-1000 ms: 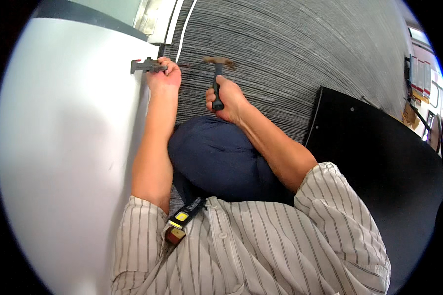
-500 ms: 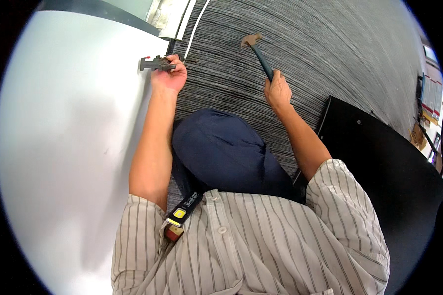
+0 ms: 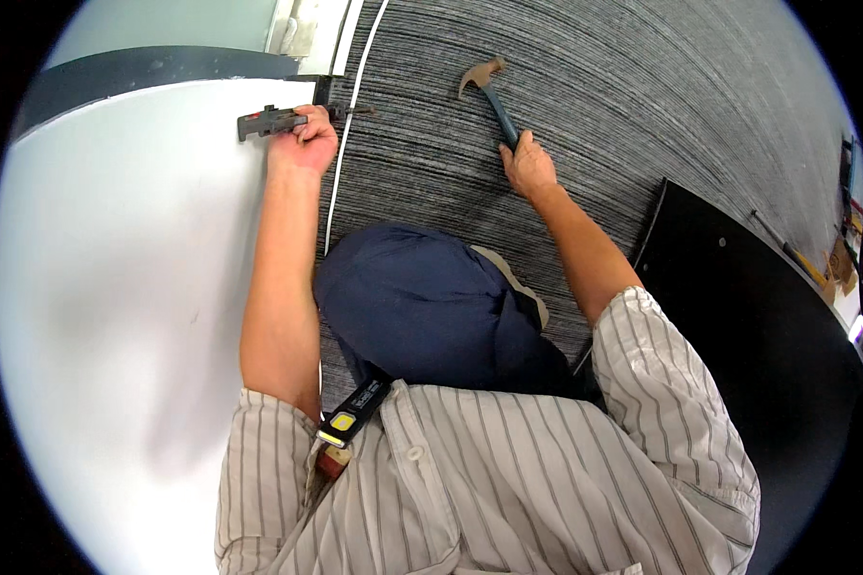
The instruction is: The person installs a white cable raceway along the base of a wall using a hammer and a nail gun. They move a standing fan and a small refrigerator to access the wall, cut the raceway with scissors, and secure it in place.
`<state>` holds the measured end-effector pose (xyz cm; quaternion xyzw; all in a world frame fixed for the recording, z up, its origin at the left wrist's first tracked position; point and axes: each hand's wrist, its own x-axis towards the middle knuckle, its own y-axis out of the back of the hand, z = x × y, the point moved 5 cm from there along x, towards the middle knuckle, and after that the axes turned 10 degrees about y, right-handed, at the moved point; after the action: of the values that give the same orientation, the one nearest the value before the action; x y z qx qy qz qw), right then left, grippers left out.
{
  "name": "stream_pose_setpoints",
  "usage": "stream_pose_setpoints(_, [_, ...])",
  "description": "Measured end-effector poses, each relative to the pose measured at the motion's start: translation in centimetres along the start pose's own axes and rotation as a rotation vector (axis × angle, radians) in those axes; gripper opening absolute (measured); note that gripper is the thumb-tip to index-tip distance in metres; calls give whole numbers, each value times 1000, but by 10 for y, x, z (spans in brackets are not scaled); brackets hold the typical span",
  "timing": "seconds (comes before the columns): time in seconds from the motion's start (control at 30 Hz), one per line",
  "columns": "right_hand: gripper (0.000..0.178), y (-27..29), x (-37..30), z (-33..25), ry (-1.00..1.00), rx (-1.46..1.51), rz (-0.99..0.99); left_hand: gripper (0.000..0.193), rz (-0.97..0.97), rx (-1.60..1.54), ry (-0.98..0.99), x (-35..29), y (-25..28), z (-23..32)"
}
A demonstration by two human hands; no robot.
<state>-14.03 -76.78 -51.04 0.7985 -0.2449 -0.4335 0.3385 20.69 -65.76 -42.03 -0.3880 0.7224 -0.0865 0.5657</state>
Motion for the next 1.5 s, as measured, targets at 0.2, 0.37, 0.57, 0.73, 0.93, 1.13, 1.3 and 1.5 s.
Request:
stream_pose_setpoints(0.2, [41,4,-4,-4,-37,54,-28,30,8,-33,40,-1,0,-3])
stream_pose_setpoints(0.37, [42,5,-3,-4,-10,76,-11,27,40,33,-18,-2,-7,-8])
stream_pose_setpoints(0.57, [42,7,-4,-5,28,63,26,22,-43,-31,-21,-5,-8,-12])
stream_pose_setpoints(0.73, [43,7,-5,-7,24,47,31,31,70,166,-80,-8,-1,-12])
stream_pose_setpoints(0.93, [42,7,-6,-8,9,29,40,42,33,47,18,-14,2,1])
stream_pose_setpoints(1.13, [42,5,-7,-7,34,54,60,40,87,84,94,-18,3,-6])
stream_pose_setpoints(1.3, [42,1,-5,-8,27,64,50,41,131,238,8,-17,6,-8])
stream_pose_setpoints(1.5, [42,-2,-2,0,3,13,58,30,168,496,53,-47,29,-47])
